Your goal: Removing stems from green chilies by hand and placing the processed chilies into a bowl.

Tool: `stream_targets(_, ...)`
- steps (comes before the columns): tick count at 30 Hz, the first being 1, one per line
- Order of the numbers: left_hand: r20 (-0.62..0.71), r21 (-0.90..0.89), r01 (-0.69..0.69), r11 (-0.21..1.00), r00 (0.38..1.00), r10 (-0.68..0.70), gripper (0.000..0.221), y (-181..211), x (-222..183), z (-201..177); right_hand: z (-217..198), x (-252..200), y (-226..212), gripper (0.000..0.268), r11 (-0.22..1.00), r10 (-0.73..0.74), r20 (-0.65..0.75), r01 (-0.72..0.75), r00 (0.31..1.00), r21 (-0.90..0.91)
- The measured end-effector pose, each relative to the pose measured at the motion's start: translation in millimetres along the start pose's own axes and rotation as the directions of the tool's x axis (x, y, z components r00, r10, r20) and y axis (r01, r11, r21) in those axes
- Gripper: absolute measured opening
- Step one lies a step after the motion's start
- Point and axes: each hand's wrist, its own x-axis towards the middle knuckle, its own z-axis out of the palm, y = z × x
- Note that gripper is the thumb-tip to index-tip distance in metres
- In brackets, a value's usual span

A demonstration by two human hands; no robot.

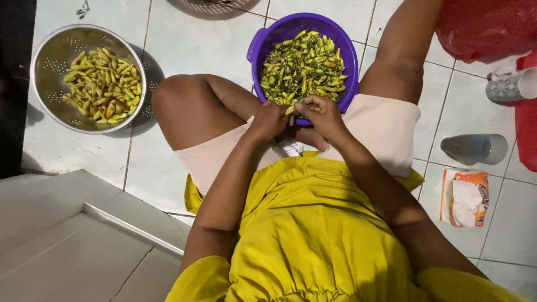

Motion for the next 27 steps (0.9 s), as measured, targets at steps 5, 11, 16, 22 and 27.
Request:
stream_targets(5, 0.001, -0.065, -0.011, 0.998, 1.0, 0.012, 0.035, 12, -7, -12, 0, -1, -8, 0.016, 0.997, 0.026, 0.022, -0.028, 0.999, 0.079)
stream_targets(11, -0.002, -0.07, -0.064, 0.995, 0.998, 0.064, 0.026, 17, -8, -17, 0, 1, -4, 0.009, 0.98, 0.061, 0.045, -0.069, 0.997, 0.186)
stream_targets(16, -0.042, -0.107, -0.103, 0.989, 0.994, 0.099, 0.023, 12, -5, -15, -1, 0, -7, 0.006, 0.947, 0.088, 0.081, -0.109, 0.993, 0.303)
stream_targets(22, -0.043, -0.095, -0.11, 0.989, 0.993, 0.106, 0.019, 20, -10, -22, -24, 5, -31, 0.036, 0.992, -0.102, -0.06, 0.096, 0.993, -0.085)
stream_targets(27, -0.059, -0.07, -0.093, 0.993, 0.994, 0.089, 0.028, 19, -5, -16, -16, -11, -46, 0.039, 0.973, -0.167, 0.061, 0.174, 0.984, -0.149)
